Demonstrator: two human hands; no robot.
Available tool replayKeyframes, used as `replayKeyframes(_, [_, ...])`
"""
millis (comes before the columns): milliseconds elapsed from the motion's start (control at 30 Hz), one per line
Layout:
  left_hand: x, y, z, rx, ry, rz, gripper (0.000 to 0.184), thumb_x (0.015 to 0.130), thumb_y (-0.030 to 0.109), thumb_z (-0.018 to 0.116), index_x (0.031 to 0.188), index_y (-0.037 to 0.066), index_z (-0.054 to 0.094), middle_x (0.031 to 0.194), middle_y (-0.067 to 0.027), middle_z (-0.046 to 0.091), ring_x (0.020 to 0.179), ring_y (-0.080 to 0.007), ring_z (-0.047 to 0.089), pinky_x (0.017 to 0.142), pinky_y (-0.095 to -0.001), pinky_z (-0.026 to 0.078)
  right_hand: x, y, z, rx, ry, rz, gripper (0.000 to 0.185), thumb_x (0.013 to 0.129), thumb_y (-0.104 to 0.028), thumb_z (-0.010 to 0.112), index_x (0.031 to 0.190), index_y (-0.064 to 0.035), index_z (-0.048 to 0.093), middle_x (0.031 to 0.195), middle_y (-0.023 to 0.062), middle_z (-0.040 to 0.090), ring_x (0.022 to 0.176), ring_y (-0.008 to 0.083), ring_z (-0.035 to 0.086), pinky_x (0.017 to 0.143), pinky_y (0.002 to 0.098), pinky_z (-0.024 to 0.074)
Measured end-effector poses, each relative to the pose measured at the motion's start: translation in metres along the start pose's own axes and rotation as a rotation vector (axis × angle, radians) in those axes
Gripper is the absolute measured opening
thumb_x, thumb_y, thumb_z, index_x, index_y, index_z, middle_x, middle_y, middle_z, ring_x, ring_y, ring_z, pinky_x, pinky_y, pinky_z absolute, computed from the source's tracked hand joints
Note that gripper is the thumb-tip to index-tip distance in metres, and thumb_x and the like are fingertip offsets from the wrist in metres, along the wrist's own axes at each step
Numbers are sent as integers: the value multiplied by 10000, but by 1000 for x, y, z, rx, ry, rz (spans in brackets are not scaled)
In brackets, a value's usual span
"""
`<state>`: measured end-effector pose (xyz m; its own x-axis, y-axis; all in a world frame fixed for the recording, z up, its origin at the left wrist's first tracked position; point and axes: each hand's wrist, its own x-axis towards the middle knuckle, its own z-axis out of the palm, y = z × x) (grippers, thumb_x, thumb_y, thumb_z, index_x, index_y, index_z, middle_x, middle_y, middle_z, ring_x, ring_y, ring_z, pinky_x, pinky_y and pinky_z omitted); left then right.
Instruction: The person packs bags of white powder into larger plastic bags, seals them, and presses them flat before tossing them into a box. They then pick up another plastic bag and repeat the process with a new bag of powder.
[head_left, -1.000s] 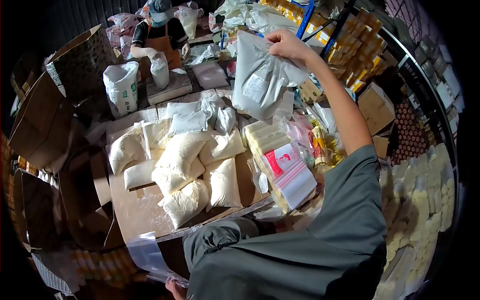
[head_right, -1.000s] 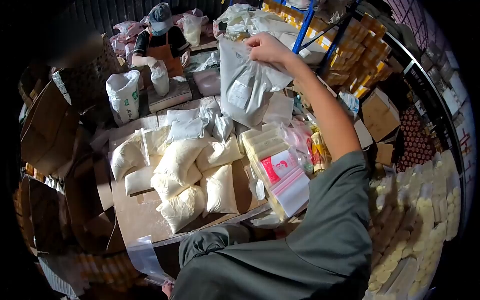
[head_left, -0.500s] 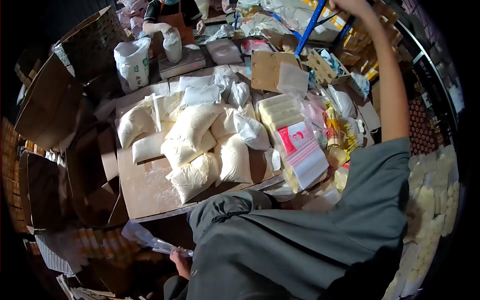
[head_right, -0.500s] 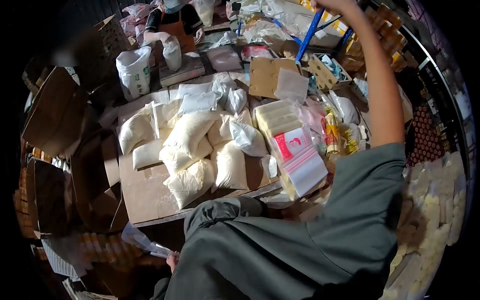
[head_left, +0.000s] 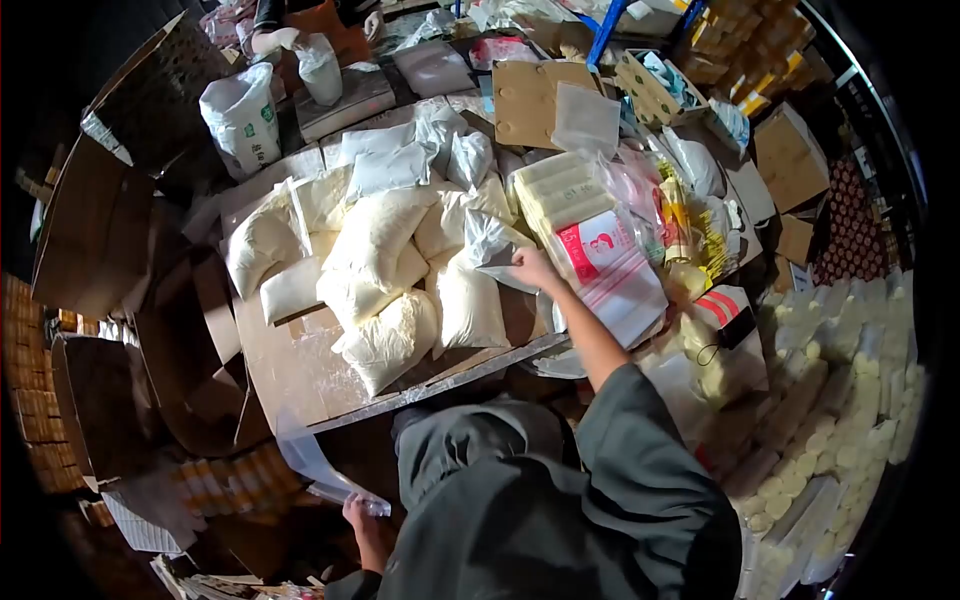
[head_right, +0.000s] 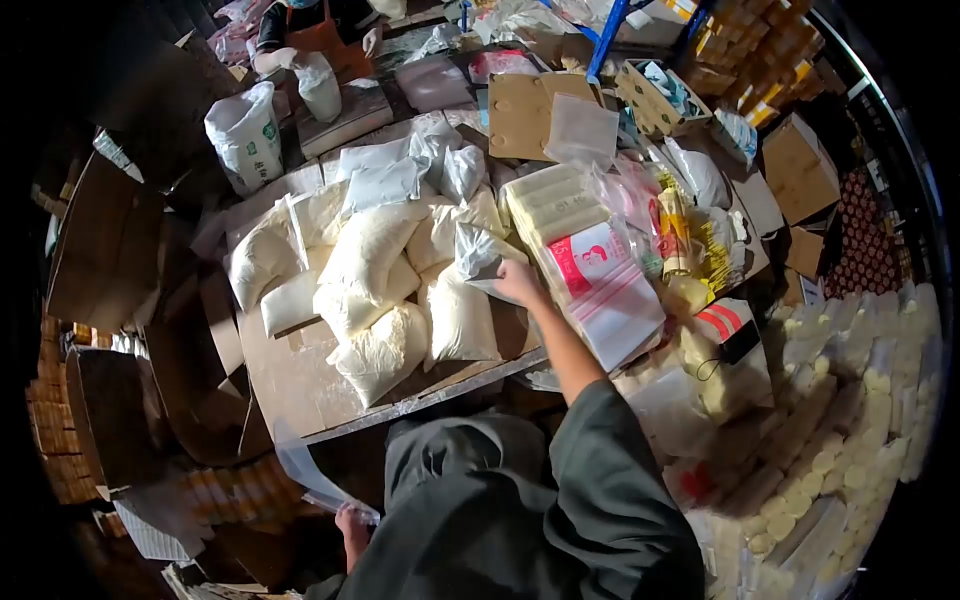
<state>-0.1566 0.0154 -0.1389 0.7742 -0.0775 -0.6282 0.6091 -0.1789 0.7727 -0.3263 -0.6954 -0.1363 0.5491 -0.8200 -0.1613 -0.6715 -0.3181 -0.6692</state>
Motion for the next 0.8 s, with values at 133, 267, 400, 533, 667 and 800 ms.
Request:
replayKeyframes(133, [-21, 27, -18, 185, 132, 28, 225, 791, 22, 573, 997, -57, 614, 837, -73, 612, 737, -175, 593, 661, -302, 489, 17, -41, 41, 86, 135, 76, 330, 737, -291, 718, 875, 4, 664, 890, 184, 693, 860, 342, 663, 762, 399, 510])
replayKeyframes(267, [-49, 18, -52, 656, -142, 490, 190, 807, 34, 576, 968, -59, 615, 835, -65, 613, 719, -167, 584, 645, -301, 479, 54, -61, 67, -139, 135, 268, 373, 749, -284, 658, 1007, -15, 662, 1017, 205, 678, 1051, 390, 607, 955, 474, 429])
replayKeyframes(400, [-70, -4, -54, 485, 35, 132, 190, 816, 42, 574, 971, -61, 611, 836, -67, 616, 711, -162, 582, 646, -303, 481, 74, -85, 53, -275, -62, 435, 364, 730, -217, 638, 1044, -37, 665, 1111, 215, 654, 1063, 384, 618, 947, 486, 471])
replayKeyframes(533, [-66, -1, -22, 319, 84, -139, 191, 819, 45, 573, 973, -62, 609, 837, -70, 618, 710, -161, 582, 647, -304, 482, 83, -73, 70, -392, -71, 497, 334, 744, -232, 660, 1024, -51, 682, 1136, 217, 646, 1049, 370, 636, 867, 486, 517])
replayKeyframes(667, [-39, 9, 13, 239, 48, -207, 192, 821, 47, 572, 975, -63, 607, 838, -72, 619, 709, -160, 582, 649, -305, 483, 86, -34, 94, -450, -29, 485, 247, 771, -145, 664, 989, -31, 683, 1060, 235, 659, 1039, 390, 628, 860, 484, 518])
replayKeyframes(800, [3, 3, 26, 178, -43, -191, 193, 824, 50, 571, 977, -63, 605, 840, -74, 621, 708, -159, 582, 650, -306, 485, 84, -35, 52, -421, -48, 368, 193, 790, -100, 592, 938, -21, 687, 1027, 246, 661, 1005, 446, 617, 864, 491, 508])
